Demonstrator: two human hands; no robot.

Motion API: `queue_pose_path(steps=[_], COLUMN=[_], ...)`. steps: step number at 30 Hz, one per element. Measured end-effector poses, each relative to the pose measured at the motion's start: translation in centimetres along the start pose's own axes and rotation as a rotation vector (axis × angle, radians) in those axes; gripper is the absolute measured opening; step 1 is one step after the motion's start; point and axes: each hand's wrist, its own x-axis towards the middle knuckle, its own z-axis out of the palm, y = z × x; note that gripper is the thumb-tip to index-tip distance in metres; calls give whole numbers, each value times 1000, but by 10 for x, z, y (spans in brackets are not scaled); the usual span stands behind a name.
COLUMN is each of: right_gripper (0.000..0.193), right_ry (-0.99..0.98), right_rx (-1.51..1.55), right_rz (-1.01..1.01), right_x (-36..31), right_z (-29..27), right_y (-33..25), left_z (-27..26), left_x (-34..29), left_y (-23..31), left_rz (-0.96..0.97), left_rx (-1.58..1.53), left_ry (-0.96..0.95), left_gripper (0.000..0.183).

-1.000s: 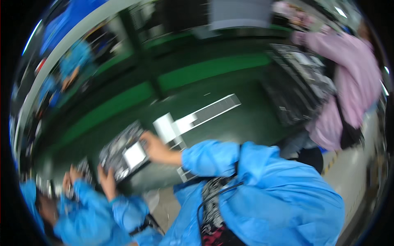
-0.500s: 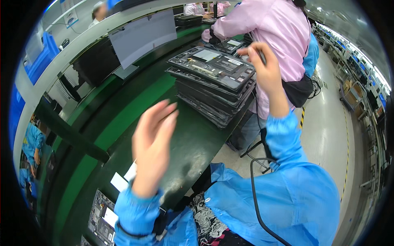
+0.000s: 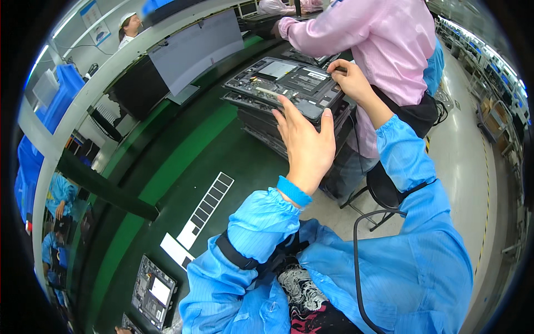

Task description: Assemble electronic components by applying adhesive strips and connecting internal wiring.

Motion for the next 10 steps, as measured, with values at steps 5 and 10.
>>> queue_pose_path(steps=[5, 10], right_gripper=[12, 12], right_ry=[87, 348], right_rx=[79, 213], right_rz=[-51, -145], right_x=[-9, -55], right_z=[5, 43], right_y=[-32, -55], left_z=[-7, -42], left_x=[-1, 8], left_y=[5, 20], left_rz=[12, 180], left_rx=[-222, -569], left_ry=[144, 405], left_gripper=[87, 89])
